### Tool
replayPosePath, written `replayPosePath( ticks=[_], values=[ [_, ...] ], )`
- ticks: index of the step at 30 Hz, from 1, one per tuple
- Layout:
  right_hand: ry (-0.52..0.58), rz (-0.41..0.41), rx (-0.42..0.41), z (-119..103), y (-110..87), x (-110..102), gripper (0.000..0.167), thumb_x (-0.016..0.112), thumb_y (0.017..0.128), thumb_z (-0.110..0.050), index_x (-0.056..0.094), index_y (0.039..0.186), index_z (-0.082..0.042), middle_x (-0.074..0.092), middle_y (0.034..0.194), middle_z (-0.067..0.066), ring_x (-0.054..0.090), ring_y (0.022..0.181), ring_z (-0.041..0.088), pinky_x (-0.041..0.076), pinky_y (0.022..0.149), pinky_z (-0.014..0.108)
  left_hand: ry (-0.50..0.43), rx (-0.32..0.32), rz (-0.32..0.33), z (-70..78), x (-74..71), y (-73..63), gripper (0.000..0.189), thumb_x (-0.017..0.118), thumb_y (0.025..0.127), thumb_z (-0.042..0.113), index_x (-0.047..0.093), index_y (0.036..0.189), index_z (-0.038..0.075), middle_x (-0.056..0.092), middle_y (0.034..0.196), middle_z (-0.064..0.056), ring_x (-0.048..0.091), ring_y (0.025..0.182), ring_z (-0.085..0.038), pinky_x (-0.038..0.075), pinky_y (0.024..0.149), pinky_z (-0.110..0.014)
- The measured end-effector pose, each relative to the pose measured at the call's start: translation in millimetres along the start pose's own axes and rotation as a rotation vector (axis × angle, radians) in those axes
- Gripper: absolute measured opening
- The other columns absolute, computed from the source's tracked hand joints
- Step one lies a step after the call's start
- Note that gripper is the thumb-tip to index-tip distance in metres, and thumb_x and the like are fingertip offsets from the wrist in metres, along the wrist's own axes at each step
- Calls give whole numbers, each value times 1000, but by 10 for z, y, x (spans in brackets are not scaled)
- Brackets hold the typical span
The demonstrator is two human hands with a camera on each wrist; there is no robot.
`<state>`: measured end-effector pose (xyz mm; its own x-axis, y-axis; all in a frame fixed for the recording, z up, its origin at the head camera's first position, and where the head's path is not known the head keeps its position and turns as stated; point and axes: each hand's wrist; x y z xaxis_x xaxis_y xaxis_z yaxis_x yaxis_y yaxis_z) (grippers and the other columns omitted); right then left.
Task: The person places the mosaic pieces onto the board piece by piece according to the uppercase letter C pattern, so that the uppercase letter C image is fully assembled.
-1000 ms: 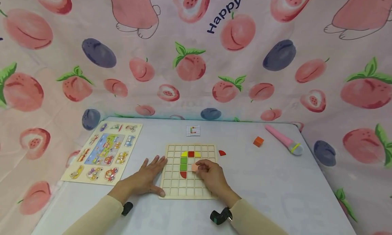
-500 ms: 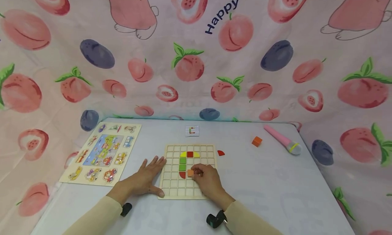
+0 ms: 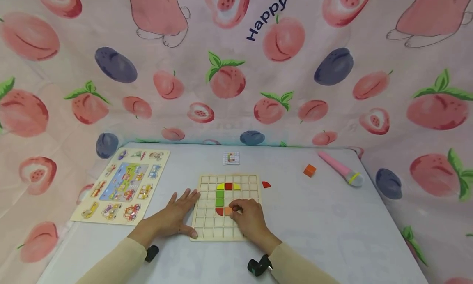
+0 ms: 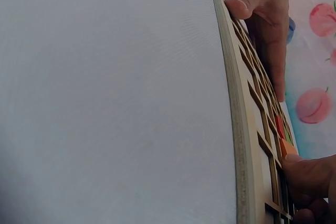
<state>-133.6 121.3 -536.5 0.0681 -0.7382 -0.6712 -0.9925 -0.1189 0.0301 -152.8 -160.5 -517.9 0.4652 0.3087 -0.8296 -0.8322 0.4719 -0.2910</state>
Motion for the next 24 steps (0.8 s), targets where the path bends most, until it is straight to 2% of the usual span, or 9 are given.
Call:
replayPosePath(
  ticks=[24],
  values=[
    [-30,-6,-26,-36,0,-24,22,85,83,-4,82,104,-12,74,89,-6,56,87,12,46,77,31,10,-12,2,-35,23,32,136,89,65,67,21,170,15,15,178,-3,2,166,-26,-6,135,-54]
  ],
)
Point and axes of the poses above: each hand's wrist, its own y-axis towards the middle knuckle, its own x-axis out of the palm, z = x × y
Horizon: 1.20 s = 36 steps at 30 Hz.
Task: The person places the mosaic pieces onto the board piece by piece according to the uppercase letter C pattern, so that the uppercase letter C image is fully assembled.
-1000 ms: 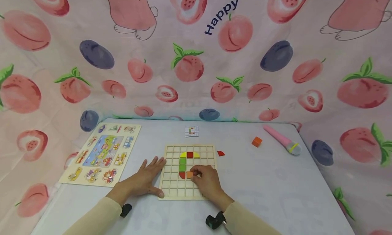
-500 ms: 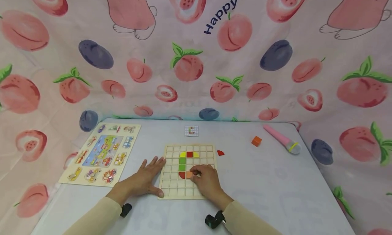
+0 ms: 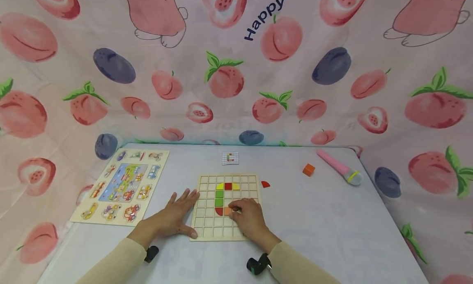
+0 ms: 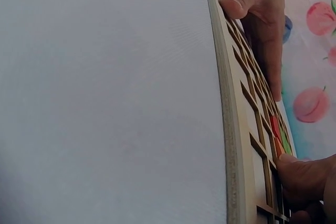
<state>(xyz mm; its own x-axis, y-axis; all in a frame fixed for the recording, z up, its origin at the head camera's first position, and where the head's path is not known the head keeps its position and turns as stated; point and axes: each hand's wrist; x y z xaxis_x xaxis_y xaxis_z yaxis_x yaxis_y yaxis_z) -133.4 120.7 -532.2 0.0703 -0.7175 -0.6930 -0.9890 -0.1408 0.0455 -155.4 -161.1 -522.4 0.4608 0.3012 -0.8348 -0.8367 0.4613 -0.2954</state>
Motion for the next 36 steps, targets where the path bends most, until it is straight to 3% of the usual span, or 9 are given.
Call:
replayPosePath(
  ticks=[19,25,36],
  values=[
    [-16,-31,38,20,-4,8,21,84,86,-9,82,107,-14,77,100,-4,59,98,14,49,83,33,-25,1,6,3,2,-2,137,91,63,65,22,170,15,16,178,-3,2,166,-26,-8,134,-54],
    [-3,-24,28,16,-5,-1,23,85,85,-10,82,108,-13,73,93,-6,57,92,12,48,80,31,-30,3,0,14,-10,-6,137,91,63,64,22,170,15,15,178,-4,2,166,-26,-6,134,-55],
    [190,-19,114,39,18,-142,25,80,91,-11,79,115,-12,67,97,-2,54,88,14,47,74,23,-36,-7,4,15,-12,-4,137,92,62,63,24,169,14,17,178,-5,4,166,-27,-7,134,-55]
  ],
)
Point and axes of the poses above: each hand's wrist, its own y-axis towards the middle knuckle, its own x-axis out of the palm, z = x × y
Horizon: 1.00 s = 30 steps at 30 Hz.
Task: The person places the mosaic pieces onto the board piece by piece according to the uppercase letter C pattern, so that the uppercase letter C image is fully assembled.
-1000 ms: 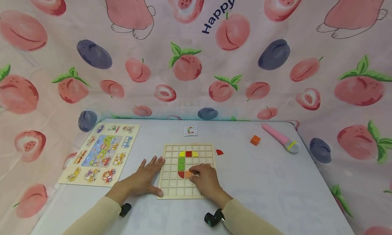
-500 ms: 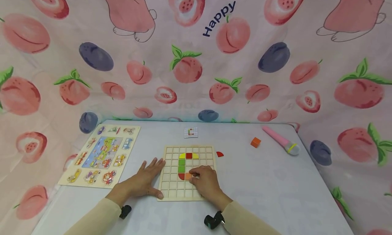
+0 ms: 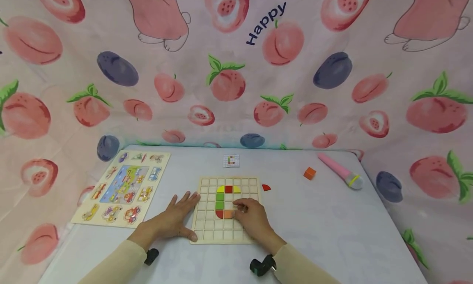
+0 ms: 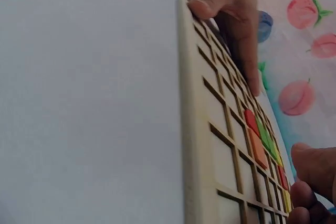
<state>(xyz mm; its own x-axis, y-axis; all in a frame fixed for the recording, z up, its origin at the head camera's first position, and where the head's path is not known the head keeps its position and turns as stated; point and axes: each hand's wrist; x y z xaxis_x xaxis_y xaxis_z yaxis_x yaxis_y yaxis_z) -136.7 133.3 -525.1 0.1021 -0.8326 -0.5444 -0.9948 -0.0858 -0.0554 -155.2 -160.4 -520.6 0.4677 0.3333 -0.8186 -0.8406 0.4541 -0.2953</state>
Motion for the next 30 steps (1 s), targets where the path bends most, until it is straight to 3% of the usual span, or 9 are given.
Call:
replayPosePath(
  ticks=[6,18,24,27,30],
  values=[
    [92,22,31,67,49,-110,28,77,94,-8,77,122,-12,67,100,0,56,92,16,50,75,21,0,11,0,-17,14,-16,137,91,62,65,23,170,14,17,178,-5,4,166,-27,-7,134,-55],
    [113,32,48,118,130,-257,30,76,95,-7,76,125,-12,69,106,2,57,96,18,52,77,20,-2,1,1,1,-8,5,136,91,63,64,22,170,16,15,178,-3,2,166,-25,-8,134,-54],
    [97,50,44,274,321,-543,37,75,97,-14,71,134,-12,71,116,7,60,106,21,54,80,18,2,17,6,26,-29,16,136,92,63,63,23,169,13,16,178,-6,3,166,-27,-7,134,-56],
    [63,70,46,415,438,-737,41,73,98,-14,68,138,-10,70,124,12,60,110,25,55,86,24,8,5,-1,21,-19,10,137,92,63,63,23,170,13,16,178,-5,2,166,-27,-7,134,-55],
    [-4,66,56,559,538,-876,43,70,99,-12,66,141,-9,66,133,17,58,119,32,54,101,40,11,-6,-9,17,-11,-2,137,92,63,64,22,170,14,15,178,-4,2,166,-26,-7,134,-55]
  ],
)
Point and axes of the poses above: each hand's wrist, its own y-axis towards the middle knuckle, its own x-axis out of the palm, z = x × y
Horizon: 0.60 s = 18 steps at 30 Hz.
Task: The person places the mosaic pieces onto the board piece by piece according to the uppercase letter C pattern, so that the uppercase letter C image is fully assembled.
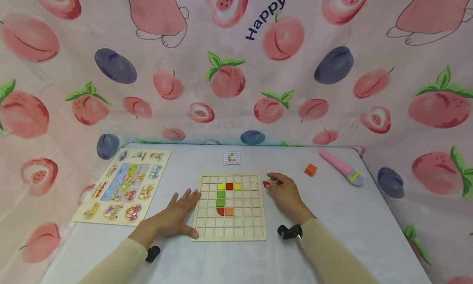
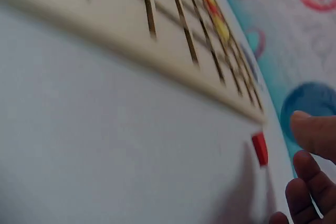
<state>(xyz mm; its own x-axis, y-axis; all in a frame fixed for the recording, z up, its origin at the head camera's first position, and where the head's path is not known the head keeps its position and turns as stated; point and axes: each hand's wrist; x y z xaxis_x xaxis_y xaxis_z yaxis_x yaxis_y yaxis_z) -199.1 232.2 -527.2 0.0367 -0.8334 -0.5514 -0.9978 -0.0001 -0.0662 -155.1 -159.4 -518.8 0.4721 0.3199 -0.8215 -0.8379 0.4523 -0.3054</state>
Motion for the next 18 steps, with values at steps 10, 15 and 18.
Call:
replayPosePath(
  ticks=[10,15,18],
  values=[
    [-337,-28,-99,134,167,66,36,71,98,-14,72,133,-9,67,133,20,55,123,42,44,100,61,-8,-14,1,-6,-6,-3,137,92,63,63,22,170,16,14,178,-2,1,166,-25,-9,134,-53],
    [-376,41,-63,106,103,99,27,72,98,-23,74,119,-6,70,117,18,59,114,40,43,97,59,-9,-8,7,-2,-9,-7,136,93,63,63,23,170,15,16,178,-3,2,166,-26,-8,134,-54],
    [-373,55,-27,99,42,92,31,74,97,-28,71,115,-4,70,110,16,61,107,36,42,94,57,-3,4,3,0,-14,-9,136,92,64,63,23,170,14,16,178,-4,3,166,-27,-8,134,-55]
  ],
)
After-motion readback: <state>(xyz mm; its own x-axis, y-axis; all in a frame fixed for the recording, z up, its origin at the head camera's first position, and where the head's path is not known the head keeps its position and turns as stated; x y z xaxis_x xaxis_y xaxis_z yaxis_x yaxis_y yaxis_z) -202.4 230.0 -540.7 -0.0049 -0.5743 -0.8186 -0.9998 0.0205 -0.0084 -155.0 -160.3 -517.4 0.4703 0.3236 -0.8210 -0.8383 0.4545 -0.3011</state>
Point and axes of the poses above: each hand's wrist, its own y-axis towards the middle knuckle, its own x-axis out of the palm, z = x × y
